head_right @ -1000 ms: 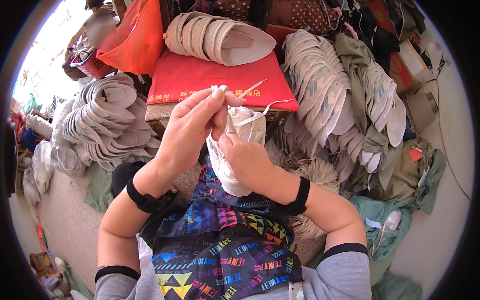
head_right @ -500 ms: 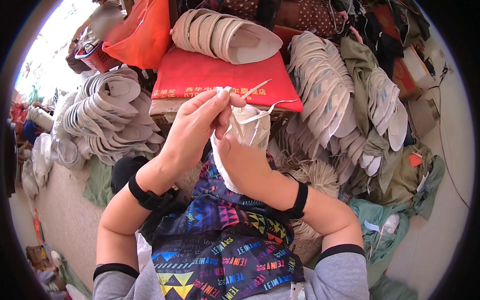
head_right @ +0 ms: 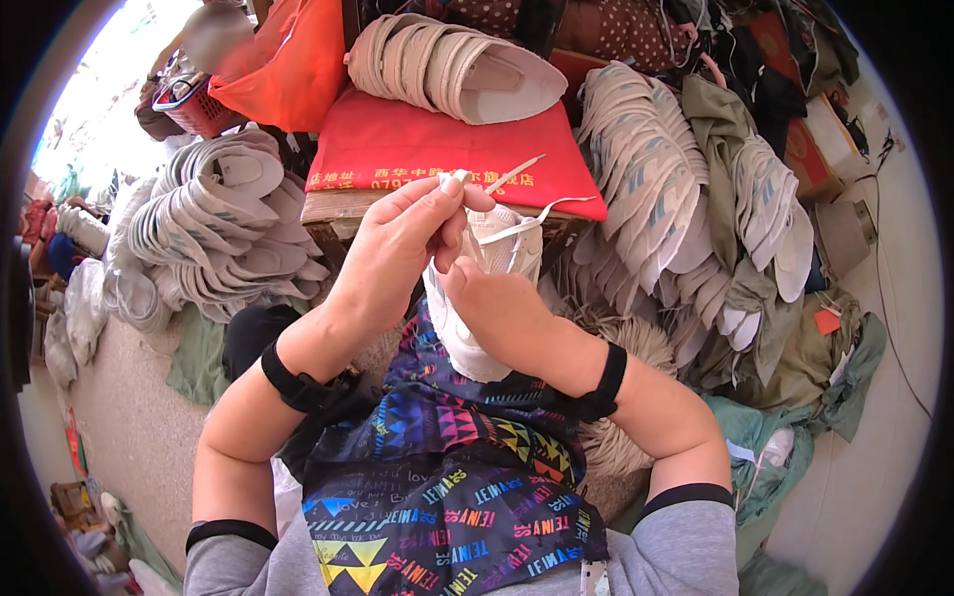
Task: The person laces a shoe by hand, pulling the laces through the eyelets and tightening them. They then pick up another shoe from a plastic bag and thread a lace through its eyelets.
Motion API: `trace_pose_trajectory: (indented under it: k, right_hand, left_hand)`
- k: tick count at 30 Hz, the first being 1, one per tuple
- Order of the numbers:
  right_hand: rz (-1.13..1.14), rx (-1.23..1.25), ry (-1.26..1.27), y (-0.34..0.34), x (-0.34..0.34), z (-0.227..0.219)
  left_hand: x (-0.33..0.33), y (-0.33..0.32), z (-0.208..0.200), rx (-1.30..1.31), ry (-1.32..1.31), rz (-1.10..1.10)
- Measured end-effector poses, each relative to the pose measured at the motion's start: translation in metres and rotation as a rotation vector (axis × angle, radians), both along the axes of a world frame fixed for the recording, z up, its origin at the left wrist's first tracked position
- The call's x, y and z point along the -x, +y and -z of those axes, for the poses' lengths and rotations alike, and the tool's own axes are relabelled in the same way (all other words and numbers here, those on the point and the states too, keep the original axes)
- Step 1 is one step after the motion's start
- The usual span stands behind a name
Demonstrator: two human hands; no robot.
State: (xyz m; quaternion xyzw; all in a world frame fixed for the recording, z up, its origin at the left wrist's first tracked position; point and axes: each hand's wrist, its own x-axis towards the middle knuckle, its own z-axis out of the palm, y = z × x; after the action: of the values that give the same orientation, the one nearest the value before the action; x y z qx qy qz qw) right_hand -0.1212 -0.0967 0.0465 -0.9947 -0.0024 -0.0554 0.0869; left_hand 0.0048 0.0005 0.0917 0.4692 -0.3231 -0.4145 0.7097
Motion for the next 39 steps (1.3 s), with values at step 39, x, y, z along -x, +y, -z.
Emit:
trace_pose_trajectory:
  k: [39]
  right_hand:
    - [0.185, -1.045, -0.022, -0.002, -0.002, 0.003]
  left_hand:
    - [-0.016, 0.022, -0.051, 0.203, 0.023, -0.115]
